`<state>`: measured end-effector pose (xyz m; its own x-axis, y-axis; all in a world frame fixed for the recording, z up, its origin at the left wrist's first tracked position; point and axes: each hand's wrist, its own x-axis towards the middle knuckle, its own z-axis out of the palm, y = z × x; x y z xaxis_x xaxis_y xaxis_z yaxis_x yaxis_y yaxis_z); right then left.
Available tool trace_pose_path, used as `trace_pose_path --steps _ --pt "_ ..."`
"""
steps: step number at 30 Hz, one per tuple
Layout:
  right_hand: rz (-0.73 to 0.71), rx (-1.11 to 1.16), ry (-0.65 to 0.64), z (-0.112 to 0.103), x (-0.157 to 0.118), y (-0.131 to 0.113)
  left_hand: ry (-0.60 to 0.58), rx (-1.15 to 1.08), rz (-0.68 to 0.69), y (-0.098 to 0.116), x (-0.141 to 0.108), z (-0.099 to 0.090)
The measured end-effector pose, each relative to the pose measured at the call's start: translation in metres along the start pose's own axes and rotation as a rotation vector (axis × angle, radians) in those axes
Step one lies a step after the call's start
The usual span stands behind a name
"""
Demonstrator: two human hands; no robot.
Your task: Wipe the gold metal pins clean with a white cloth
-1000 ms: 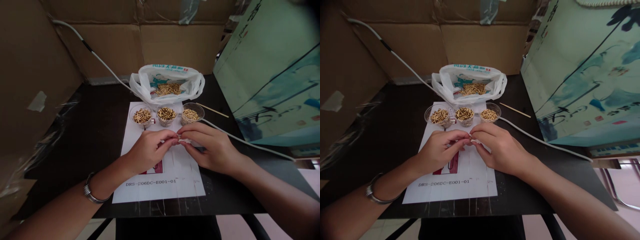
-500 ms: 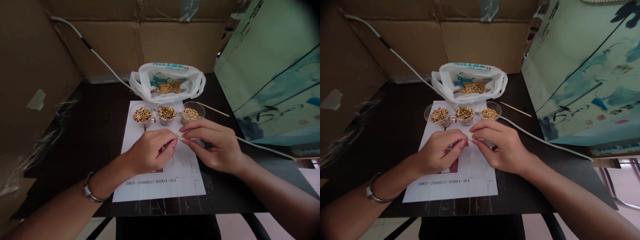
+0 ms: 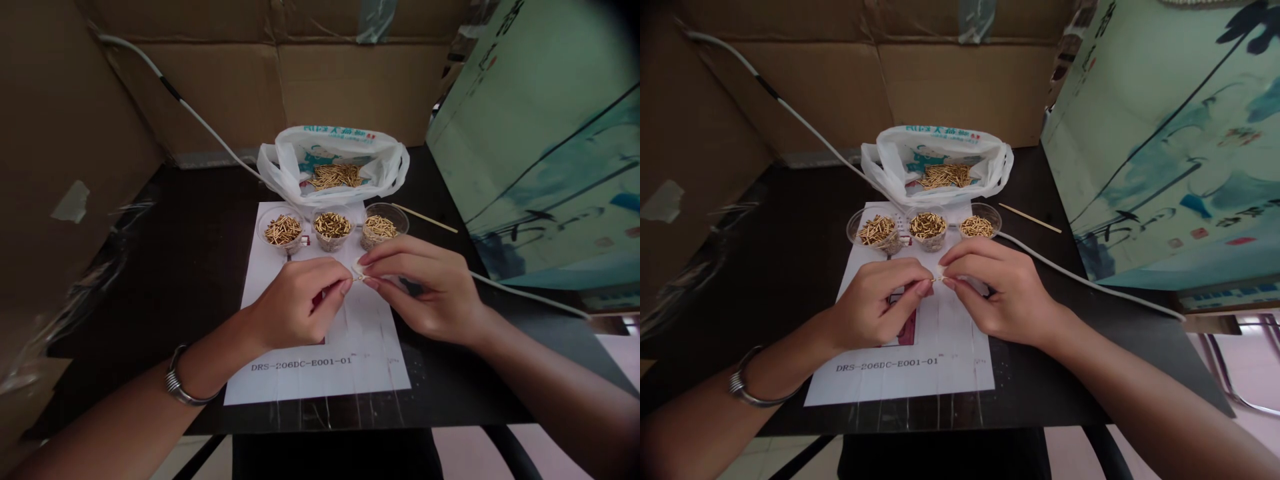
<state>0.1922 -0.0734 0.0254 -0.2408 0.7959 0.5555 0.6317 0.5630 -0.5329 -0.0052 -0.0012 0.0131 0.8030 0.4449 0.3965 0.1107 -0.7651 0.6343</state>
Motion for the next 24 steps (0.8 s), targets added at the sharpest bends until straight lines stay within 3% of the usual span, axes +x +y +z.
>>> trace_pose_path --steps 24 --pt "0.004 0.046 -0.015 -0.0016 0.0009 0.0009 0.004 -0.027 0.016 0.0014 -0.0006 0.0007"
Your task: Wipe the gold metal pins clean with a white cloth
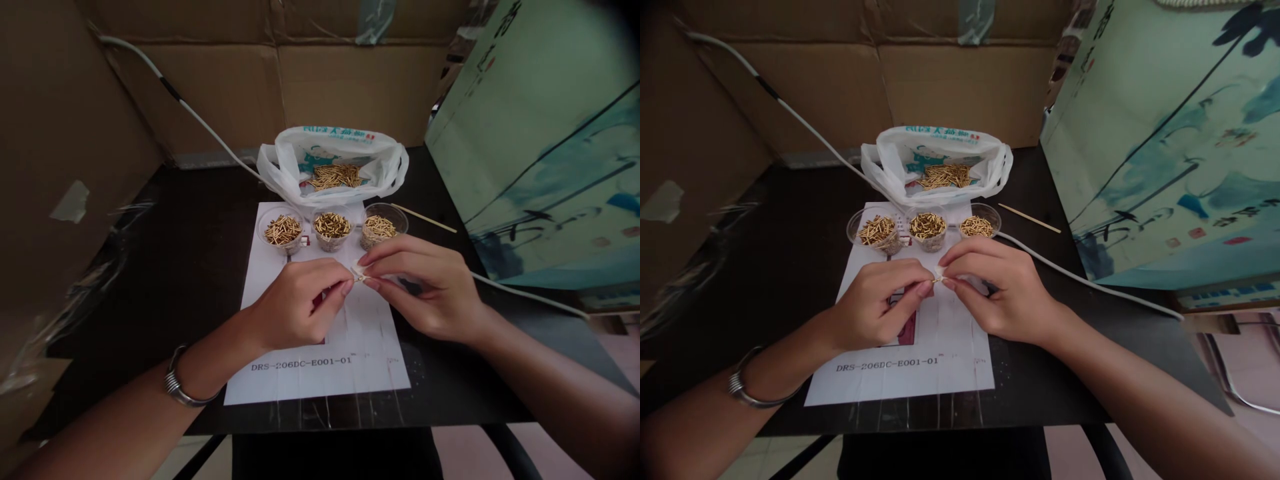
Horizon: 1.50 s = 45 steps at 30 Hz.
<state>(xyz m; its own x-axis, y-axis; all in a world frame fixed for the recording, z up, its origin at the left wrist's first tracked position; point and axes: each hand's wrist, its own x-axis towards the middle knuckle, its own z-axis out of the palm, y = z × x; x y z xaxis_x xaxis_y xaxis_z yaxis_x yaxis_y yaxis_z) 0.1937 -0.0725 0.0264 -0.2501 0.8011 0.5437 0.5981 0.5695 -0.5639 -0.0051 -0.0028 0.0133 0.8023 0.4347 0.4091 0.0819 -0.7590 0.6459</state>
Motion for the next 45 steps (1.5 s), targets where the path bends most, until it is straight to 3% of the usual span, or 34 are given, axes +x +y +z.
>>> trace_pose_path --steps 29,38,45 --pt "-0.033 0.018 -0.023 -0.0036 0.0007 -0.0022 0.0 0.013 0.046 0.0007 0.0011 0.0001" --pt "-0.087 -0.003 -0.079 -0.0021 -0.0011 0.0015 -0.047 0.117 0.093 -0.0026 -0.0005 -0.0021" --pt "-0.028 0.047 -0.089 -0.0028 0.0005 -0.0018 -0.035 0.227 0.176 -0.0038 -0.0024 -0.001"
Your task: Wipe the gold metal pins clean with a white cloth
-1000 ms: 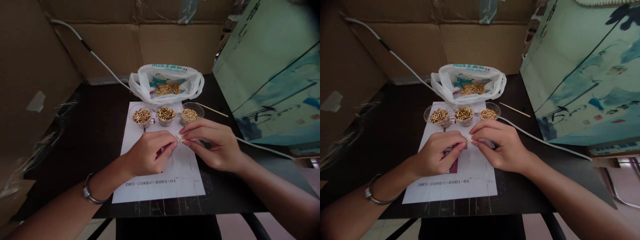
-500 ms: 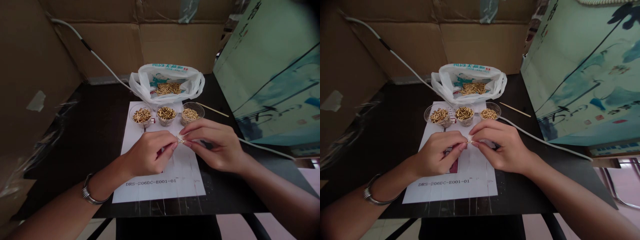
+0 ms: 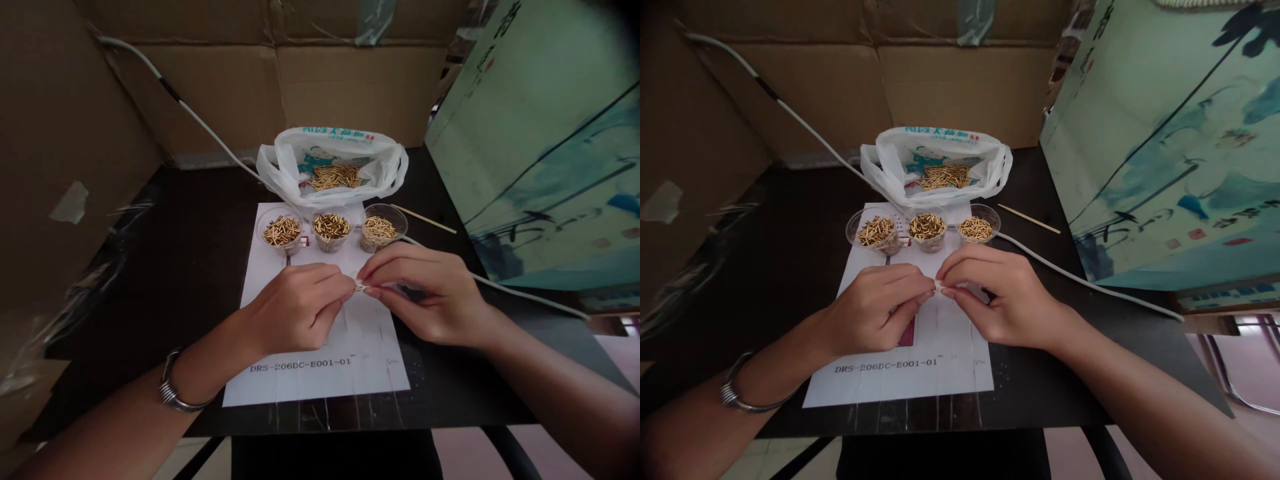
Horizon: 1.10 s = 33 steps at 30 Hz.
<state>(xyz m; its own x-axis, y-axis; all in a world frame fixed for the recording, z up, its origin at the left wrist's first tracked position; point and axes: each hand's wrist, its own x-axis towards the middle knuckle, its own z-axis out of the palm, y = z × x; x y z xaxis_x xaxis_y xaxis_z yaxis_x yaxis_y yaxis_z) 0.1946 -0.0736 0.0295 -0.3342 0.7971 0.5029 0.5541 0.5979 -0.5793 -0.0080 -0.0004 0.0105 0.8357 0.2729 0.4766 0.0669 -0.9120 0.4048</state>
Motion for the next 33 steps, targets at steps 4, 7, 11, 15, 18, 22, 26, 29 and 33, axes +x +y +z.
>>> trace_pose_path --steps 4,7,11,15,18,22,26,29,33 --pt "0.037 0.027 0.03 0.001 0.001 -0.002 0.031 0.032 0.002 0.002 0.0 0.002" --pt "0.08 0.056 0.07 0.003 0.001 -0.003 0.066 0.087 -0.001 0.004 -0.001 0.003" --pt "0.121 0.085 0.115 0.006 0.0 -0.004 0.107 0.151 -0.007 0.006 -0.004 0.005" --pt "0.144 0.103 0.15 0.008 -0.001 -0.005 0.099 0.195 -0.015 0.007 -0.004 0.004" --pt "0.145 0.098 0.148 0.009 -0.002 -0.005 0.09 0.25 -0.006 0.009 -0.002 0.002" --pt "0.142 0.073 0.151 0.01 -0.002 -0.005 0.095 0.327 0.012 0.013 -0.001 0.001" --pt "0.134 0.045 0.154 0.011 -0.002 -0.007 0.103 0.379 0.017 0.015 -0.001 0.0" --pt "0.12 0.025 0.154 0.011 -0.002 -0.009 0.086 0.426 0.033 0.016 -0.001 -0.001" --pt "0.128 0.027 0.148 0.011 -0.002 -0.009 0.059 0.454 0.053 0.016 -0.001 -0.003"
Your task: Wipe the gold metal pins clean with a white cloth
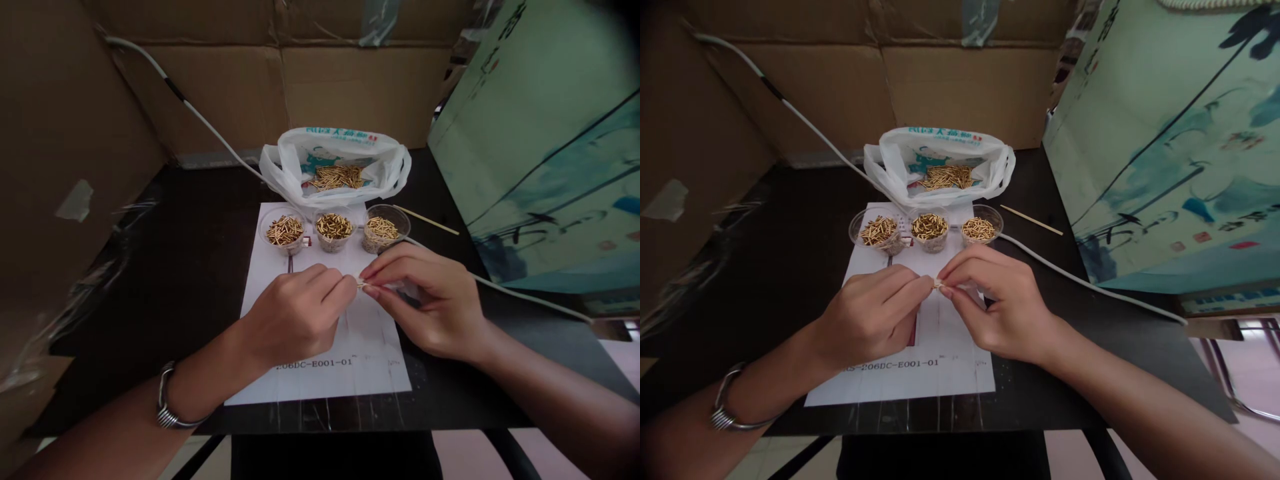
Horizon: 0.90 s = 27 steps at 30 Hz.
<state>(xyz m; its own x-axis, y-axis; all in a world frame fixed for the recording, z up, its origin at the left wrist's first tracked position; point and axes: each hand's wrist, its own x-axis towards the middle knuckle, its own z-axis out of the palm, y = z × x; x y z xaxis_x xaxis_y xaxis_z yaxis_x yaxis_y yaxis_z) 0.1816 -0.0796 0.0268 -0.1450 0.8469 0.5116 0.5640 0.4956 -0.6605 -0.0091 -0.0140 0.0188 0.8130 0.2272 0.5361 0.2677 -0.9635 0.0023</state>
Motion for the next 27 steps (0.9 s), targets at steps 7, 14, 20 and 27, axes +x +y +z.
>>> trace_pose_path --steps 7,14,20,27 --pt "0.142 0.191 0.01 0.004 -0.001 0.005 0.02 -0.057 -0.041 0.0 0.0 0.003" --pt "0.145 0.132 -0.009 0.006 -0.001 0.003 -0.027 -0.086 -0.048 0.0 0.0 0.003" --pt "0.155 0.089 -0.016 0.002 0.003 0.003 -0.021 -0.271 -0.139 -0.005 -0.001 0.008" --pt "0.103 -0.1 -0.013 -0.012 0.006 0.004 0.057 -0.482 -0.23 -0.006 -0.002 0.012"
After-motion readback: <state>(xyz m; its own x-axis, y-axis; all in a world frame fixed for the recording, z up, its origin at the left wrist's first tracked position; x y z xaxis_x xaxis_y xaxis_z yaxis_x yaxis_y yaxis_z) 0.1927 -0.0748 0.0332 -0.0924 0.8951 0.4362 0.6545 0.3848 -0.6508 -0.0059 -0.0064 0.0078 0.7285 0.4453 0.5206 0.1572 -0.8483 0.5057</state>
